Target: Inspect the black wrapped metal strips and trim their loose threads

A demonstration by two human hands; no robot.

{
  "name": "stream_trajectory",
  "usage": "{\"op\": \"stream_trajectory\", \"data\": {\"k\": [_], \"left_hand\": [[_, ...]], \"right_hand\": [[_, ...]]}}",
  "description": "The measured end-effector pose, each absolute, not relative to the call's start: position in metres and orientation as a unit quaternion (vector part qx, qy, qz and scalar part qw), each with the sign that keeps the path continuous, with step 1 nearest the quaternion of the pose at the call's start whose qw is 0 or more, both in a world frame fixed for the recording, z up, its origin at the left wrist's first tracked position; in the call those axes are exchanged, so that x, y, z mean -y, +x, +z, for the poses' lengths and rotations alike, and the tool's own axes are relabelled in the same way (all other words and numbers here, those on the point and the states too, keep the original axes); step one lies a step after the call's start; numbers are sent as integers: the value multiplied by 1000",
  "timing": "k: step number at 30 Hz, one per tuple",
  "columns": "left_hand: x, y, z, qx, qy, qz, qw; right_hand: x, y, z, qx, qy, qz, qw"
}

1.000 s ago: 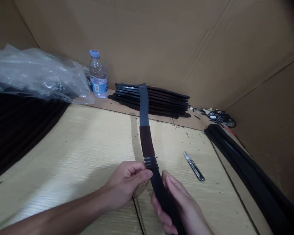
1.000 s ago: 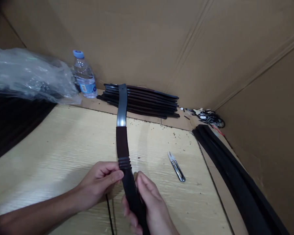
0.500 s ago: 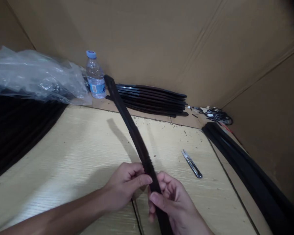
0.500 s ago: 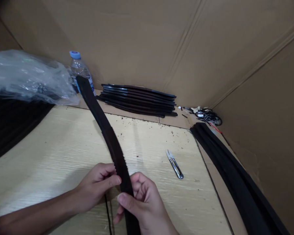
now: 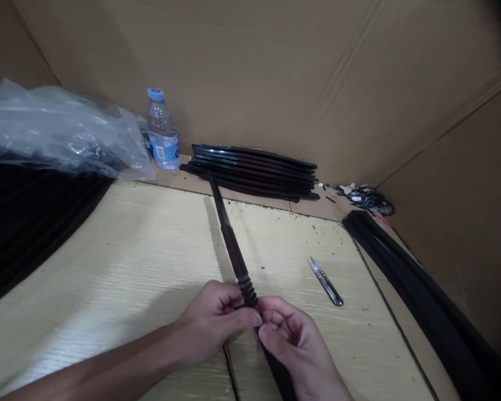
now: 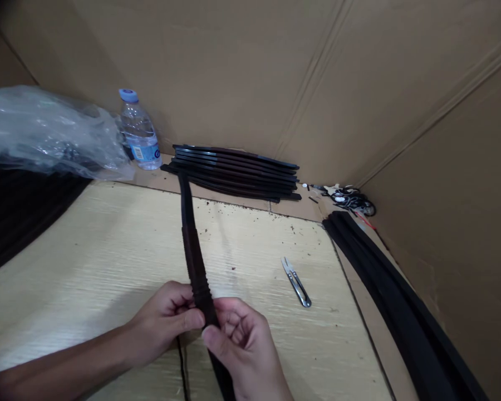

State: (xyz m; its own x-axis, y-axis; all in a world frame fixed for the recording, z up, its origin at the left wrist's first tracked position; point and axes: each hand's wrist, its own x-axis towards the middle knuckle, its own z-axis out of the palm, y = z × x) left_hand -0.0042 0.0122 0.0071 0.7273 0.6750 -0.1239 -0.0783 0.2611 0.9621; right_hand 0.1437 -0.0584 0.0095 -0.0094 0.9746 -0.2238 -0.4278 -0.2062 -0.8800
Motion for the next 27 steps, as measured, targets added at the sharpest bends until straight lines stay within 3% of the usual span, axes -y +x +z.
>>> {"op": "stream_trajectory", "data": {"k": [5, 11, 17, 22, 27], "left_hand": [[-11, -5, 10, -307, 601, 219, 705], [-8, -4, 13, -290, 583, 203, 732], [-10, -3, 10, -335, 591, 248, 691], [-12, -1, 10, -283, 544, 245, 751], [-10, -2, 14, -288, 590, 223, 721]], "right_hand": [[57, 145, 8, 321, -468, 628, 533], [63, 142, 13, 311, -427, 680, 509], [65, 143, 22, 297, -469, 643, 527], [62, 143, 10, 282, -459, 621, 569], [59, 145, 1, 311, -473, 621, 543]]}}
